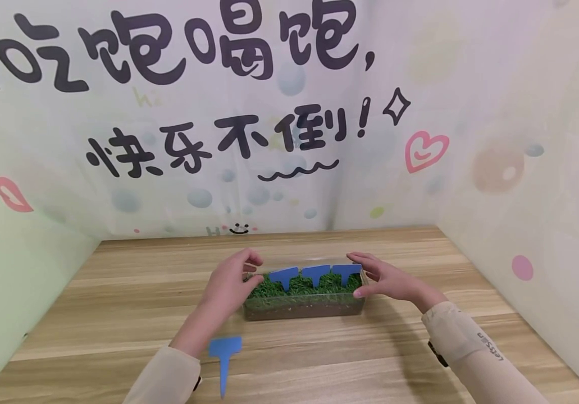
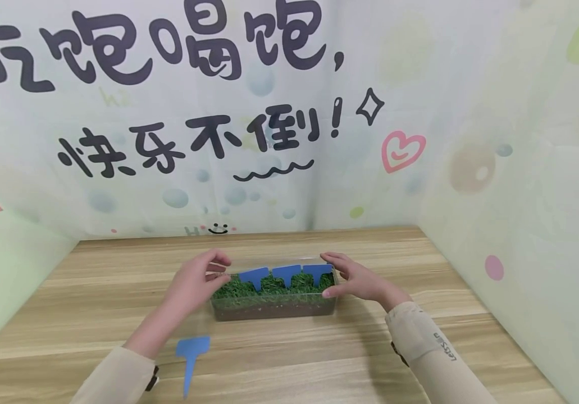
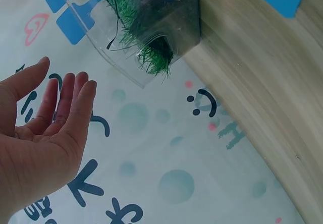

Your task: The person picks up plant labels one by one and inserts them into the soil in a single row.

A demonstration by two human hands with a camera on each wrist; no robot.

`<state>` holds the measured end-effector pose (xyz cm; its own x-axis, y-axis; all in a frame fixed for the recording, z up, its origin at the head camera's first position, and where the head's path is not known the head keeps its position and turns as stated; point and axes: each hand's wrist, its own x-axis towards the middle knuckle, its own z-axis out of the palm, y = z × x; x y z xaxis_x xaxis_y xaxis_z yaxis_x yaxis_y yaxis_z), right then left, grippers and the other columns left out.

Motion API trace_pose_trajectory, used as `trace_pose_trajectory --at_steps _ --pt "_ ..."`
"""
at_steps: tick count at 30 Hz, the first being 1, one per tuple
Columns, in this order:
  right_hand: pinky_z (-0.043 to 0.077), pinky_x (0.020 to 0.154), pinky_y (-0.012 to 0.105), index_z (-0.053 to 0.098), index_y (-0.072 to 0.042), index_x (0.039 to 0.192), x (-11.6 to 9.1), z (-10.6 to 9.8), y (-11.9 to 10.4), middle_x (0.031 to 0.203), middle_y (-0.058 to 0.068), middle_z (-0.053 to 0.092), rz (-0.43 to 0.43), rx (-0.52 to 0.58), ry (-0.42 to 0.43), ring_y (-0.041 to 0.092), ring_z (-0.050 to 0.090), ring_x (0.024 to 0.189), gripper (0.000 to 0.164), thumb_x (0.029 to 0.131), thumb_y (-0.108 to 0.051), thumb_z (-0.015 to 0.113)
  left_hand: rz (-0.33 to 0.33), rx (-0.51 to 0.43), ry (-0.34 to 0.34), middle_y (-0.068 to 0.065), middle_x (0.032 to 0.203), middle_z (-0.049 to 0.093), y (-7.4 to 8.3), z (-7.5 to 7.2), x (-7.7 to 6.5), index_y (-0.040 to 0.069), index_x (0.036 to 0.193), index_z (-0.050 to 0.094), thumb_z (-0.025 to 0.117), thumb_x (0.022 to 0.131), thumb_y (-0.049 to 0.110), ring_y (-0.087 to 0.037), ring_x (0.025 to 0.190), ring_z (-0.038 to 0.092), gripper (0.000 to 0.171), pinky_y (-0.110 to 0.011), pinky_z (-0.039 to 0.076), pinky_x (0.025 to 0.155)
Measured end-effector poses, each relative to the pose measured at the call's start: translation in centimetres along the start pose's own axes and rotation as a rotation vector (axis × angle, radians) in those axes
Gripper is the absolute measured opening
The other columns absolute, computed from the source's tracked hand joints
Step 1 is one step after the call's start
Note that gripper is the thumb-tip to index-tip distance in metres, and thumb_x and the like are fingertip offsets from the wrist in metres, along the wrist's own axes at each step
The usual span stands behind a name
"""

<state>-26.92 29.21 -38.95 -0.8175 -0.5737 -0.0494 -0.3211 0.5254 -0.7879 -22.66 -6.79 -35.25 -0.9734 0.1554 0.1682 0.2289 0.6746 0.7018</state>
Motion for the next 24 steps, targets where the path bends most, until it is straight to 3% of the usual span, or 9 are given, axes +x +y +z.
trace_pose_trajectory --at_steps 24 --pt "0.017 0.119 0.064 0.021 -0.004 0.158 0.0 -0.1 0.0 0.164 0.025 0.013 0.004 0.015 0.006 0.051 0.013 0.15 0.089 0.09 -0.024 0.075 0.064 -0.043 -0.007 -0.003 0.113 0.07 0.2 -2.2 -4.1 0.014 0.101 0.066 0.074 0.088 0.004 -0.022 0.109 0.068 0.018 -0.036 0.057 0.095"
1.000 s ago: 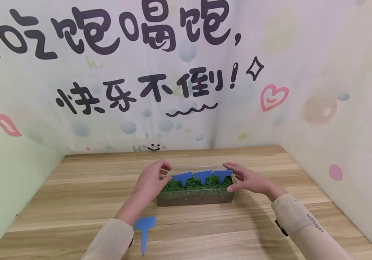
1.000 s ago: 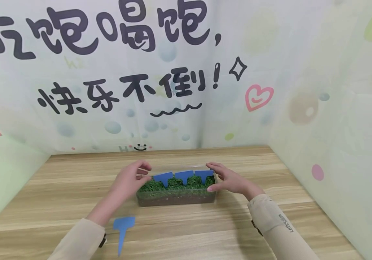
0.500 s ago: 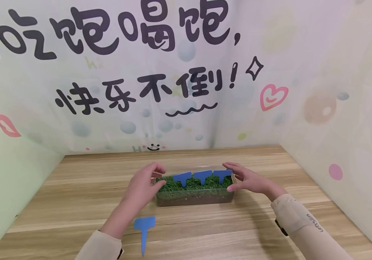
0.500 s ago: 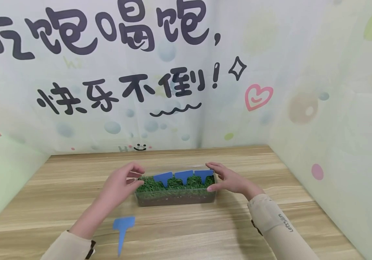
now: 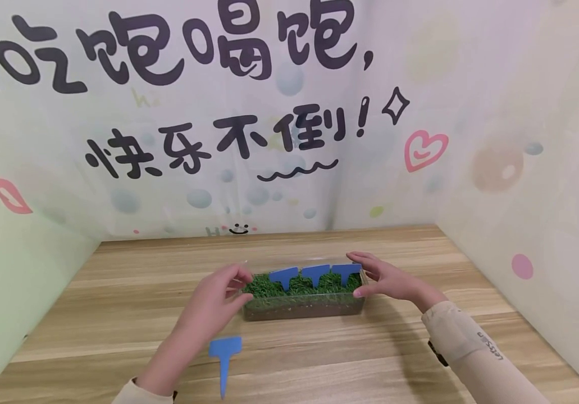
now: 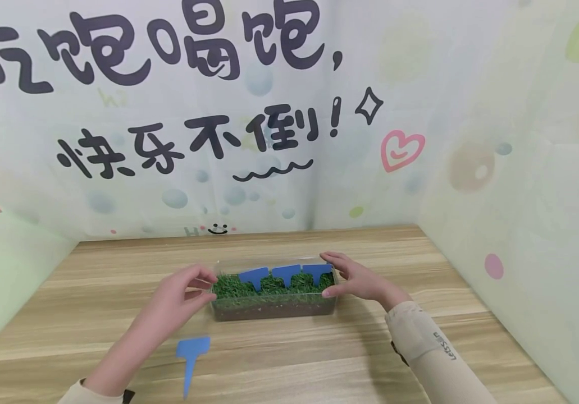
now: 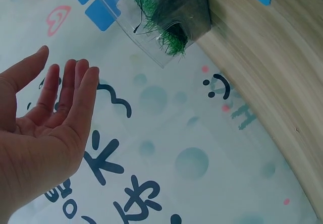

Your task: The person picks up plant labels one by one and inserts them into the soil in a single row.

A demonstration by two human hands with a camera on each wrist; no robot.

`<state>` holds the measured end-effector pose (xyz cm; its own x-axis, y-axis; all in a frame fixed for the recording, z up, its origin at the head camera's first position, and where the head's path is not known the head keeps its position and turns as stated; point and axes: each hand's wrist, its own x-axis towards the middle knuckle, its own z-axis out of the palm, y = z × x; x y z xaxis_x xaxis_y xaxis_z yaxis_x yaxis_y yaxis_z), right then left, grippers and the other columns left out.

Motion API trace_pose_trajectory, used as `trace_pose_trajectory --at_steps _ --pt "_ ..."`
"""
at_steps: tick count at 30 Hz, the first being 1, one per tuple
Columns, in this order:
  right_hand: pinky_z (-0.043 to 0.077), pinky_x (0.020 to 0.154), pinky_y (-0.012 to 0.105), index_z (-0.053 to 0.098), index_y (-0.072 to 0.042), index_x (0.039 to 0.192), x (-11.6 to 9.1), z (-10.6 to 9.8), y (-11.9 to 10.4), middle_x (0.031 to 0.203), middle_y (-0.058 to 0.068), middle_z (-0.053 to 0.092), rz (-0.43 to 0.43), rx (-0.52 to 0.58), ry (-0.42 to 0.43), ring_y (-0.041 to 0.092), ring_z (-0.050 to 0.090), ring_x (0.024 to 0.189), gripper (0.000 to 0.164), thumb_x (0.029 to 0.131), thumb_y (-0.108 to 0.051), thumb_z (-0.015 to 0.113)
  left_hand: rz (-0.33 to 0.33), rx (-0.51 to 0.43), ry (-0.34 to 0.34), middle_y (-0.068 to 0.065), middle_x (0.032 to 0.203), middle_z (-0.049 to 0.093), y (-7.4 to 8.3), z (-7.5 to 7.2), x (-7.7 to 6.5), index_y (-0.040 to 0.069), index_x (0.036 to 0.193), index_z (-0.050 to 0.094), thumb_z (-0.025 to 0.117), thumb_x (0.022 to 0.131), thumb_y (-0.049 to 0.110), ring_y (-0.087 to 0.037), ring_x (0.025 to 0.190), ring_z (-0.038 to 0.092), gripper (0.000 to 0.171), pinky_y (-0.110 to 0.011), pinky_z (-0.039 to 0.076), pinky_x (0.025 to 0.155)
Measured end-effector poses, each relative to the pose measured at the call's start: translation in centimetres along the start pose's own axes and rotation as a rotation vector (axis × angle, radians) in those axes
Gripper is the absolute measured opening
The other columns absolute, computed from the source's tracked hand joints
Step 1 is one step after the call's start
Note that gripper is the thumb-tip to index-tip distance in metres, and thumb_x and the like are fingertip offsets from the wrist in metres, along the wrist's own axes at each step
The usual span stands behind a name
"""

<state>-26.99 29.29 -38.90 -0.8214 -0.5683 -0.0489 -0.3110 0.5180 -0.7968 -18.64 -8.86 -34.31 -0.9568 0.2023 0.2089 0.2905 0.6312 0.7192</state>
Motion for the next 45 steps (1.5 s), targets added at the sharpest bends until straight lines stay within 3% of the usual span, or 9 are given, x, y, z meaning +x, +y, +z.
trace_pose_trajectory --at_steps 10,18,22,27,31,38,42,45 --pt "0.016 0.119 0.065 0.021 -0.004 0.158 -0.1 0.0 -0.2 0.164 0.025 0.013 0.004 0.001 -0.001 0.052 0.013 0.15 0.089 0.09 -0.024 0.075 -0.046 0.043 -0.066 0.0 0.101 0.071 -0.1 -0.3 -1.4 0.014 0.099 0.067 0.077 0.086 0.009 -0.012 0.092 0.069 0.017 -0.035 0.059 0.088" --pt "0.017 0.119 0.064 0.022 -0.004 0.158 -0.1 0.0 -0.1 0.164 0.025 0.013 -0.004 -0.007 0.004 0.052 0.014 0.149 0.089 0.09 -0.024 0.075 -0.012 0.064 -0.159 0.002 0.092 0.07 -1.9 0.2 -2.2 0.011 0.098 0.067 0.077 0.086 0.012 -0.008 0.083 0.066 0.016 -0.022 0.056 0.074" --pt "0.018 0.119 0.064 0.022 -0.003 0.158 0.0 0.0 -0.1 0.164 0.025 0.013 -0.006 -0.01 0.005 0.052 0.015 0.149 0.089 0.09 -0.024 0.075 -0.052 0.087 -0.22 0.004 0.088 0.068 -2.8 0.6 -2.6 0.012 0.096 0.066 0.077 0.086 0.016 -0.007 0.081 0.064 0.015 -0.02 0.053 0.069" --pt "0.018 0.119 0.065 0.021 -0.004 0.158 0.0 0.1 -0.1 0.164 0.025 0.013 -0.004 -0.012 0.0 0.052 0.014 0.149 0.089 0.09 -0.024 0.075 -0.115 0.119 -0.23 0.005 0.084 0.067 -3.5 1.0 -3.1 0.012 0.095 0.066 0.079 0.084 0.017 -0.009 0.078 0.062 0.018 -0.027 0.051 0.067" --pt "0.018 0.119 0.065 0.021 -0.003 0.158 0.0 0.1 -0.1 0.164 0.025 0.013 -0.004 -0.014 -0.001 0.052 0.014 0.15 0.089 0.09 -0.024 0.075 -0.168 0.196 -0.232 0.005 0.081 0.067 -3.6 1.2 -3.4 0.013 0.092 0.064 0.08 0.083 0.019 -0.009 0.076 0.061 0.019 -0.03 0.049 0.066" --pt "0.017 0.119 0.065 0.02 -0.003 0.158 0.0 0.1 -0.2 0.164 0.025 0.012 -0.006 -0.007 -0.004 0.052 0.013 0.149 0.089 0.09 -0.024 0.075 -0.228 0.379 -0.259 0.004 0.072 0.061 -3.8 1.5 -4.0 0.015 0.086 0.059 0.079 0.084 0.029 -0.013 0.061 0.052 0.024 -0.028 0.04 0.052" --pt "0.017 0.119 0.065 0.02 -0.002 0.158 0.0 0.0 -0.1 0.164 0.026 0.012 -0.008 -0.006 -0.007 0.053 0.013 0.149 0.089 0.091 -0.023 0.074 -0.232 0.474 -0.267 0.002 0.068 0.055 -3.9 1.7 -4.2 0.015 0.079 0.056 0.08 0.083 0.032 -0.016 0.059 0.048 0.03 -0.029 0.038 0.05" --pt "0.017 0.119 0.065 0.019 -0.003 0.158 0.0 0.0 -0.1 0.164 0.025 0.011 -0.007 -0.003 -0.009 0.052 0.013 0.149 0.09 0.091 -0.024 0.074 -0.22 0.559 -0.261 0.0 0.069 0.056 -4.1 1.9 -4.4 0.013 0.079 0.057 0.082 0.08 0.035 -0.017 0.061 0.051 0.033 -0.032 0.043 0.051"
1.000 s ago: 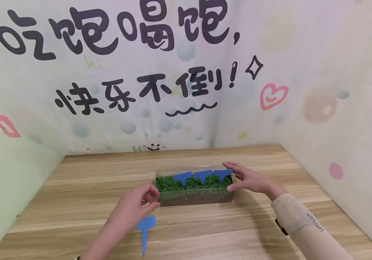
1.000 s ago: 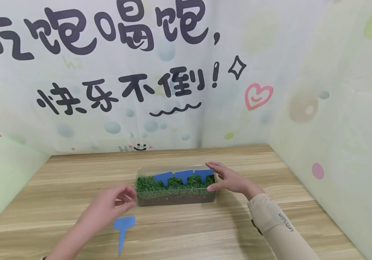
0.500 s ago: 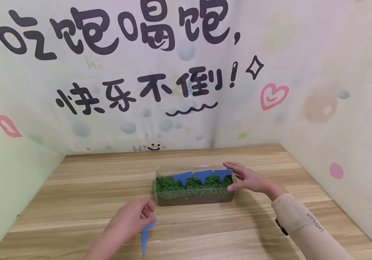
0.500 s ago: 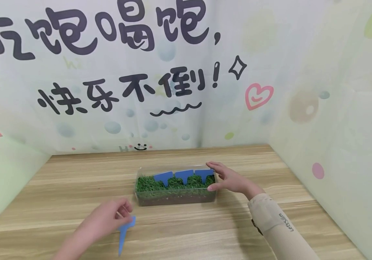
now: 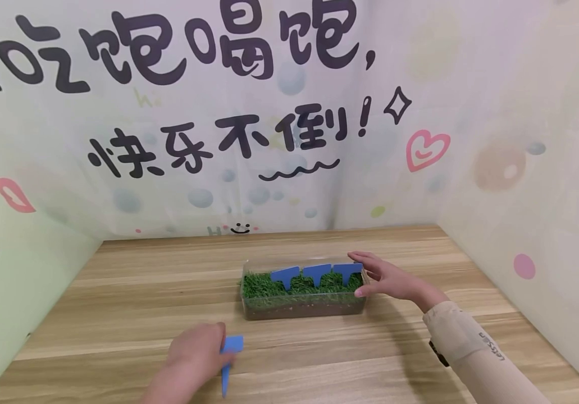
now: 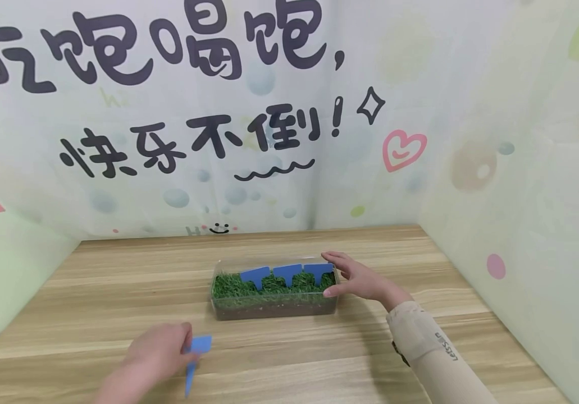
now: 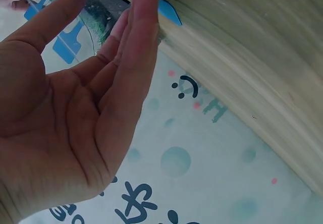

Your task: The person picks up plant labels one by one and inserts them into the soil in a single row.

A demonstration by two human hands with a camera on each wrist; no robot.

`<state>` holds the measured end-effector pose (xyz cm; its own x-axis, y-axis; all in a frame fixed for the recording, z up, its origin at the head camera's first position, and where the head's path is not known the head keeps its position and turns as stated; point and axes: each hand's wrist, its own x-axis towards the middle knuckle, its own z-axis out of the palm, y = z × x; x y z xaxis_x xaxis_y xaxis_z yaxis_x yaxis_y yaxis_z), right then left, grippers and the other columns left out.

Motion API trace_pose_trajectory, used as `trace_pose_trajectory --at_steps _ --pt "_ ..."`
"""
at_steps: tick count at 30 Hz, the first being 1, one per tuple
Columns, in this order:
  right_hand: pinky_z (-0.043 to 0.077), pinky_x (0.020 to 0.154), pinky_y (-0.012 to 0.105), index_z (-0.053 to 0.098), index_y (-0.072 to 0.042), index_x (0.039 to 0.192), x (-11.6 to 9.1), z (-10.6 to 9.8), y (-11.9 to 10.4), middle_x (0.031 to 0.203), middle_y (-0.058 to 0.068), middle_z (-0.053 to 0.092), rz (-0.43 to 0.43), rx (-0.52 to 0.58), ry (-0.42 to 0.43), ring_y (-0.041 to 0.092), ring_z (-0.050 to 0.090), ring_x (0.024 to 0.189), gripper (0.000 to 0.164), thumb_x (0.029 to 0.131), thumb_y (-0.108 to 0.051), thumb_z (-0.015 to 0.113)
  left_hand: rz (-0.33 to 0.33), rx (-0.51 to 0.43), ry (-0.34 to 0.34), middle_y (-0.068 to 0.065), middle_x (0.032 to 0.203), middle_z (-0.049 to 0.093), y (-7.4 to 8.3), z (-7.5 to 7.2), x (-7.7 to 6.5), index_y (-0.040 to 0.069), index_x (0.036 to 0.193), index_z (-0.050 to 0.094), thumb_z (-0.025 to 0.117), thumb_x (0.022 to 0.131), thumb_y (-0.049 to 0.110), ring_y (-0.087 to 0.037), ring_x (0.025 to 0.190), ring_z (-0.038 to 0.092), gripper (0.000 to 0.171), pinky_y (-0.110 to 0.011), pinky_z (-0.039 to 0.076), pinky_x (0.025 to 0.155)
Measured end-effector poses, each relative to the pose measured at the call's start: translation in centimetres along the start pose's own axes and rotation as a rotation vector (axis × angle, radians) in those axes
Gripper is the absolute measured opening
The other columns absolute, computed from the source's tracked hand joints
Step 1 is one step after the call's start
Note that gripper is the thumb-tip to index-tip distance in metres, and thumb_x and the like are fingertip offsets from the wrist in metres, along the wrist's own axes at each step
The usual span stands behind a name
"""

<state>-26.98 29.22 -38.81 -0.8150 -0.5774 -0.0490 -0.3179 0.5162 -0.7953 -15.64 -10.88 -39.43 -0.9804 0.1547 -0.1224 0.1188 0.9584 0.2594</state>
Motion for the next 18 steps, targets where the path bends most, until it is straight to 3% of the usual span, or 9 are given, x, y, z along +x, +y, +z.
trace_pose_trajectory --at_steps 3,7,10,15,18 --pt "0.016 0.119 0.065 0.019 -0.003 0.158 0.0 0.0 0.0 0.164 0.025 0.011 0.003 0.004 -0.001 0.052 0.013 0.15 0.09 0.091 -0.024 0.074 -0.008 0.106 0.009 -0.002 0.07 0.059 0.1 0.4 0.0 0.01 0.084 0.062 0.083 0.077 0.04 -0.017 0.061 0.054 0.037 -0.036 0.049 0.052" --pt "0.016 0.119 0.065 0.019 -0.003 0.158 0.0 0.0 0.0 0.164 0.025 0.01 0.006 0.003 -0.002 0.052 0.012 0.15 0.09 0.091 -0.024 0.074 -0.04 0.192 0.002 -0.002 0.065 0.058 0.3 1.0 -0.1 0.008 0.077 0.063 0.083 0.075 0.046 -0.017 0.056 0.053 0.043 -0.036 0.051 0.05" --pt "0.016 0.119 0.065 0.019 -0.003 0.159 0.0 0.1 0.0 0.164 0.025 0.01 0.004 0.001 -0.005 0.053 0.012 0.15 0.09 0.091 -0.024 0.074 -0.059 0.197 -0.014 -0.002 0.064 0.059 0.6 1.3 0.0 0.009 0.072 0.062 0.083 0.075 0.045 -0.016 0.056 0.054 0.042 -0.036 0.051 0.05" --pt "0.017 0.119 0.065 0.019 -0.004 0.159 0.0 0.1 0.2 0.164 0.024 0.011 0.007 -0.005 -0.001 0.052 0.013 0.15 0.09 0.091 -0.025 0.074 -0.076 0.179 -0.04 -0.006 0.07 0.065 1.0 1.3 0.2 0.005 0.084 0.069 0.084 0.078 0.033 -0.017 0.057 0.058 0.032 -0.034 0.052 0.051" --pt "0.017 0.119 0.064 0.019 -0.005 0.159 0.0 0.0 0.2 0.165 0.024 0.011 0.011 -0.01 0.003 0.052 0.014 0.15 0.09 0.091 -0.025 0.074 -0.06 0.177 -0.022 -0.007 0.067 0.063 0.9 1.4 0.3 0.003 0.085 0.07 0.083 0.078 0.025 -0.017 0.054 0.056 0.026 -0.033 0.051 0.049"
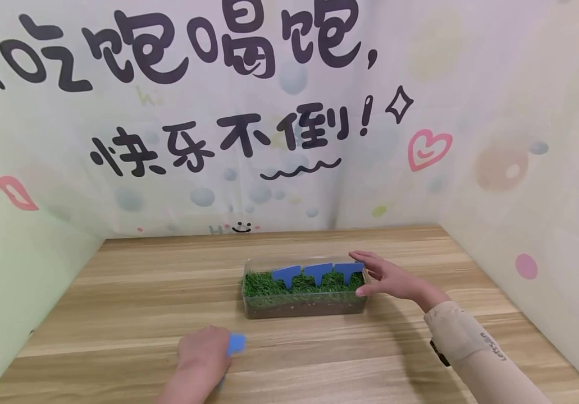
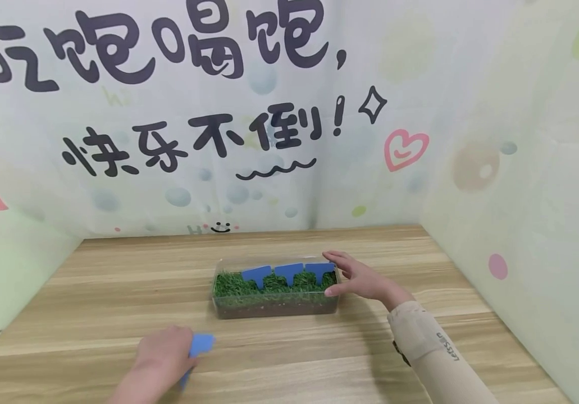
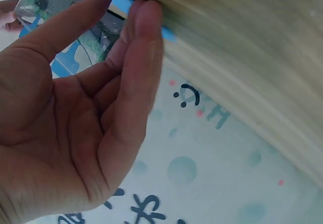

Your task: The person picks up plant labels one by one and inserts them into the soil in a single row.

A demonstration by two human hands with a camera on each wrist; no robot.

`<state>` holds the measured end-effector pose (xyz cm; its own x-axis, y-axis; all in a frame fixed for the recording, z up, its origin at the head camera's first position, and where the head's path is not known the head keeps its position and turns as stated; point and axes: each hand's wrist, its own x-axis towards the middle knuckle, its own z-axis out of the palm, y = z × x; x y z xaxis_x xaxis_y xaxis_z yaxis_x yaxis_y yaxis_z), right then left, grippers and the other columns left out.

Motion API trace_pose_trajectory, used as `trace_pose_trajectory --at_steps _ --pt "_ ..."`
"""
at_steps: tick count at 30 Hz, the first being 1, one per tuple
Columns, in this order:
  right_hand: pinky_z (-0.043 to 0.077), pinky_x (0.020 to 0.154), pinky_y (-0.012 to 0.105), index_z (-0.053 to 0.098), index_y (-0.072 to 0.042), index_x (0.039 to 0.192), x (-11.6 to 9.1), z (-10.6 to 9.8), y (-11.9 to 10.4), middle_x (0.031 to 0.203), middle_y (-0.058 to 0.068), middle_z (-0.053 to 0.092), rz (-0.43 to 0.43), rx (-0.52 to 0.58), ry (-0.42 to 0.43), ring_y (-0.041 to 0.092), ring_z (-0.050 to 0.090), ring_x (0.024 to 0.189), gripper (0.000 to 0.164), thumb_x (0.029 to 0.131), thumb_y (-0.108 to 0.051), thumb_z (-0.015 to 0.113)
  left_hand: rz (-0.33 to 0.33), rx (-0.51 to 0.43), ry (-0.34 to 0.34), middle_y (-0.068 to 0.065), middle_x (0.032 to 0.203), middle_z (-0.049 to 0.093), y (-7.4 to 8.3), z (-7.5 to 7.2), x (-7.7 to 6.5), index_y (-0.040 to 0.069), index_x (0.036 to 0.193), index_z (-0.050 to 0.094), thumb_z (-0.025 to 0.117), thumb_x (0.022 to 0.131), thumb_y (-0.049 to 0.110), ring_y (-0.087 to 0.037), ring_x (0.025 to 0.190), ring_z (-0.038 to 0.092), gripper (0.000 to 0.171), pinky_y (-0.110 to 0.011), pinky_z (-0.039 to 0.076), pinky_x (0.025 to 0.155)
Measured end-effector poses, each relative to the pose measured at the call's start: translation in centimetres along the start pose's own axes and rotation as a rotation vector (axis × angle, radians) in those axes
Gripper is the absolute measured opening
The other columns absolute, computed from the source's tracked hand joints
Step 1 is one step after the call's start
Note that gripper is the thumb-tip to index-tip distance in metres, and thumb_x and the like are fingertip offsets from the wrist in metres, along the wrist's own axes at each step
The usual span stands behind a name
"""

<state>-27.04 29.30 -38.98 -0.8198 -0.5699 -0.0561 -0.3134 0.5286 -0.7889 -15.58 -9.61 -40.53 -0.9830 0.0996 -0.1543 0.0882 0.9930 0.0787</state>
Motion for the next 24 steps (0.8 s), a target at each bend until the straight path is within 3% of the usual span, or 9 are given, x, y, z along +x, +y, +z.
trace_pose_trajectory --at_steps 4,8,14,19,24 --pt "0.018 0.118 0.066 0.019 -0.004 0.159 0.0 0.0 -0.1 0.164 0.025 0.011 -0.006 -0.006 -0.002 0.053 0.014 0.149 0.09 0.09 -0.025 0.074 0.029 -0.014 0.023 -0.006 0.066 0.063 -0.3 0.2 0.1 0.004 0.08 0.069 0.082 0.078 0.019 -0.017 0.055 0.055 0.02 -0.037 0.052 0.049" --pt "0.017 0.118 0.066 0.019 -0.004 0.159 0.0 0.0 0.0 0.164 0.025 0.011 -0.006 -0.001 -0.006 0.053 0.013 0.149 0.09 0.091 -0.024 0.074 0.047 -0.061 -0.002 -0.001 0.063 0.056 -0.7 0.2 0.1 0.007 0.075 0.064 0.082 0.079 0.02 -0.015 0.055 0.051 0.022 -0.032 0.046 0.049" --pt "0.016 0.119 0.065 0.019 -0.005 0.159 0.0 0.0 0.0 0.165 0.023 0.01 0.009 0.009 -0.006 0.052 0.012 0.15 0.09 0.091 -0.025 0.074 0.101 -0.245 -0.052 0.003 0.063 0.046 -1.5 0.3 0.1 0.017 0.067 0.049 0.081 0.078 0.019 -0.013 0.058 0.041 0.034 -0.025 0.031 0.052" --pt "0.016 0.12 0.064 0.018 -0.007 0.159 0.1 0.1 0.0 0.165 0.022 0.01 0.021 0.021 -0.003 0.05 0.012 0.151 0.091 0.09 -0.026 0.074 0.214 -0.403 -0.055 0.005 0.068 0.05 -2.1 0.3 0.2 0.019 0.075 0.053 0.081 0.078 0.015 -0.012 0.061 0.044 0.028 -0.023 0.031 0.054" --pt "0.017 0.12 0.064 0.019 -0.007 0.159 0.1 0.1 0.0 0.165 0.021 0.01 0.014 0.028 -0.004 0.05 0.013 0.151 0.091 0.09 -0.026 0.074 0.349 -0.512 -0.112 0.007 0.075 0.054 -2.5 0.0 0.4 0.018 0.089 0.059 0.079 0.083 0.013 -0.008 0.064 0.046 0.021 -0.022 0.034 0.056"
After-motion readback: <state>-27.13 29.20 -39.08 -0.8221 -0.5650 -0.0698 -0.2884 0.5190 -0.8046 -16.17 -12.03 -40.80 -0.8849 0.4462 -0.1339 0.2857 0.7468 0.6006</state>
